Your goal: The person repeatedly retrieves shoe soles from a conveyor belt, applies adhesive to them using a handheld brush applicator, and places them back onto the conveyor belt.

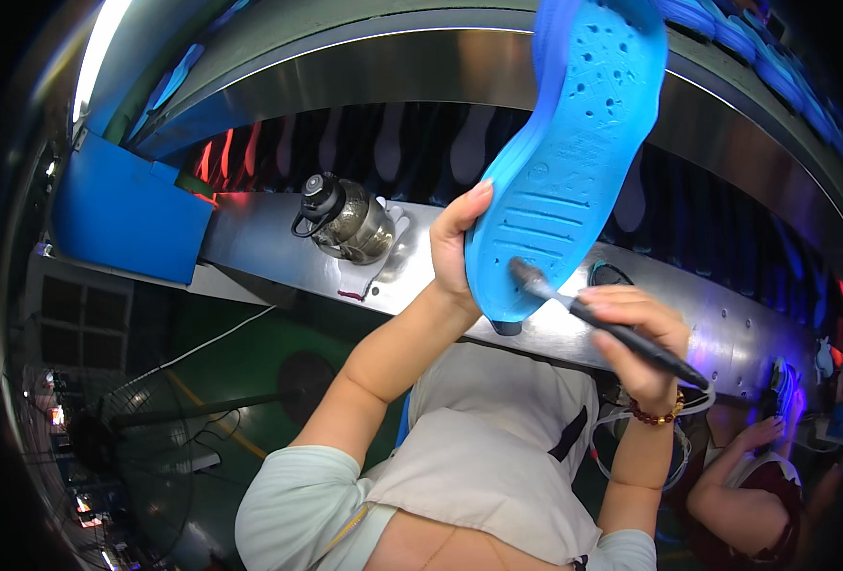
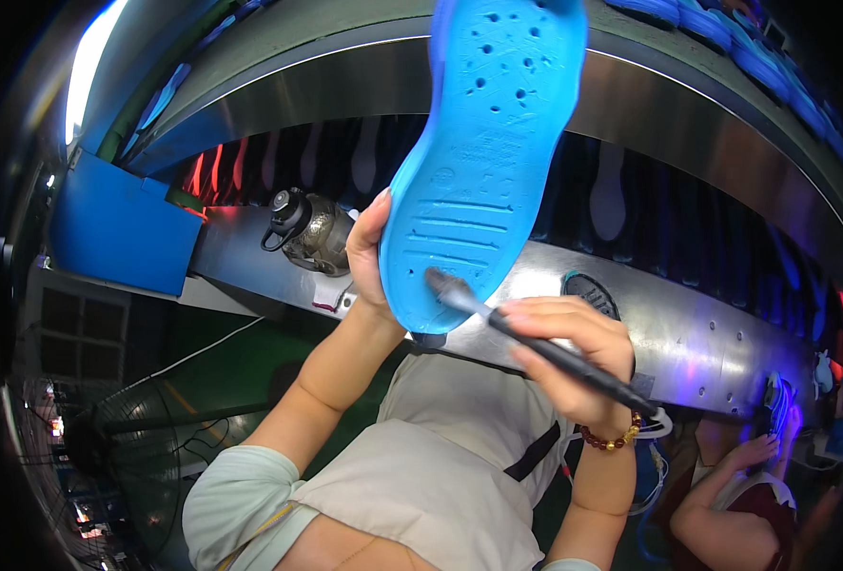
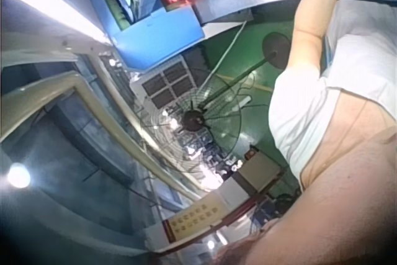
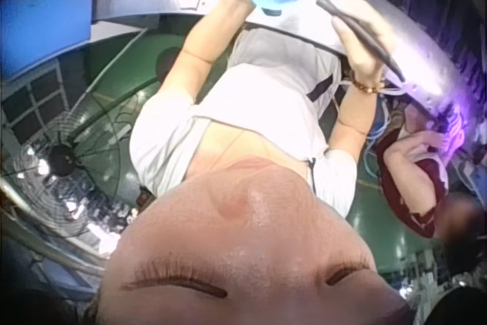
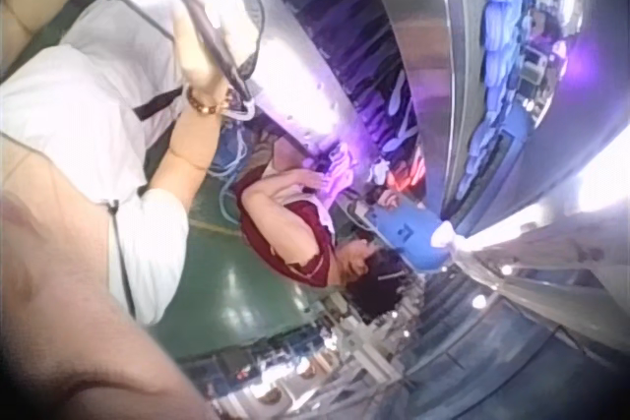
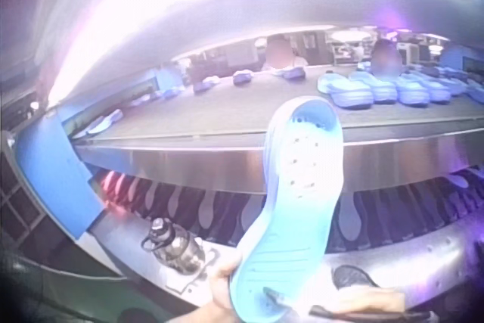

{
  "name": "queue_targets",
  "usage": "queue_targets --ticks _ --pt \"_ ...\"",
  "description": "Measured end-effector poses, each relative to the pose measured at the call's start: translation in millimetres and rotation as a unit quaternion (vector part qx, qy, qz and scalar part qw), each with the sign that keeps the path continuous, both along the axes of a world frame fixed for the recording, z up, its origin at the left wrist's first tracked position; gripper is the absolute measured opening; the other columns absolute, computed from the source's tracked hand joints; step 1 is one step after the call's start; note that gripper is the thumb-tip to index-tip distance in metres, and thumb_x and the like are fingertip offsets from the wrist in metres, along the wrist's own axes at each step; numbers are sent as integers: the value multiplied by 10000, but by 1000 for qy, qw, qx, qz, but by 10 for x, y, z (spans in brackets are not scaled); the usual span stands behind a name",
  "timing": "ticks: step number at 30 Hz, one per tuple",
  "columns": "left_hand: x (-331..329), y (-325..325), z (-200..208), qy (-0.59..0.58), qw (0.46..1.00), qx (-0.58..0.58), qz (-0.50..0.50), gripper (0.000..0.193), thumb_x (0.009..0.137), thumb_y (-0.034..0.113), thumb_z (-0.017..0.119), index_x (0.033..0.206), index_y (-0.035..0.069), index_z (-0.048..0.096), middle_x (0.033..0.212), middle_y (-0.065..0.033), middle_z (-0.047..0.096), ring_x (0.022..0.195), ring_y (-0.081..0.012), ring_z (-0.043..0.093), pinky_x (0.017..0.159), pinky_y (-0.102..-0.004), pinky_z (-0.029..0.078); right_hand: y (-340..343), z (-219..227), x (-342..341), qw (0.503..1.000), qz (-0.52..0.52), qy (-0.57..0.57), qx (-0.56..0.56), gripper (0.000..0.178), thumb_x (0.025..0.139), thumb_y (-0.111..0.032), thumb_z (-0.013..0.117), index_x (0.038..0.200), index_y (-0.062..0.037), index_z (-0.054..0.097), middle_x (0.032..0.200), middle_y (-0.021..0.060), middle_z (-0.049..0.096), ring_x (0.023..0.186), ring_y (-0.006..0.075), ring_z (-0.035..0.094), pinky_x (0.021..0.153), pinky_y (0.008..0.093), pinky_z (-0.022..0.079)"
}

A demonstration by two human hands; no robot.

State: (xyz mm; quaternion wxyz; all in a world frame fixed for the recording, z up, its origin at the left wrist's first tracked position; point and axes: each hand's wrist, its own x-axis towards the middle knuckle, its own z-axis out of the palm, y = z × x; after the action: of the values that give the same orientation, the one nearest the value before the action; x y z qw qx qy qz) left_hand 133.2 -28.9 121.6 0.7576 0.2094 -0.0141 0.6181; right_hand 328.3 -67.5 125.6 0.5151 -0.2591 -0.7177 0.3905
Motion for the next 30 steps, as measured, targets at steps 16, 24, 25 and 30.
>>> queue_targets --ticks 16,24,25,30 --pt "-63 96 172 254 918 -134 -273 401 810 233 530 1099 -45 518 1029 -178 574 890 -213 583 811 -323 460 -83 71 135 987 50 -149 34 197 659 -20 677 850 -66 664 918 93 660 727 194 629 634 264 472" --pt "-97 10 141 400 827 -160 -362 508 805 257 558 1207 -36 453 1133 -168 519 1003 -204 521 853 -297 418 -67 43 234 967 140 -211 -32 182 712 -41 635 893 -50 646 949 83 650 831 231 641 700 284 508" --pt "-100 -6 138 397 826 -159 -367 508 805 257 558 1207 -36 453 1133 -168 519 1003 -204 521 853 -297 418 -95 -19 224 959 164 -226 -43 186 708 -48 640 893 -54 649 938 81 652 840 231 636 710 286 506" --pt "-223 -21 141 460 800 -147 -358 592 808 280 552 1273 -41 375 1175 -182 488 1018 -205 518 846 -297 431 -12 52 382 949 171 -264 -1 185 694 -31 659 878 -34 642 906 101 653 838 225 637 727 300 507"
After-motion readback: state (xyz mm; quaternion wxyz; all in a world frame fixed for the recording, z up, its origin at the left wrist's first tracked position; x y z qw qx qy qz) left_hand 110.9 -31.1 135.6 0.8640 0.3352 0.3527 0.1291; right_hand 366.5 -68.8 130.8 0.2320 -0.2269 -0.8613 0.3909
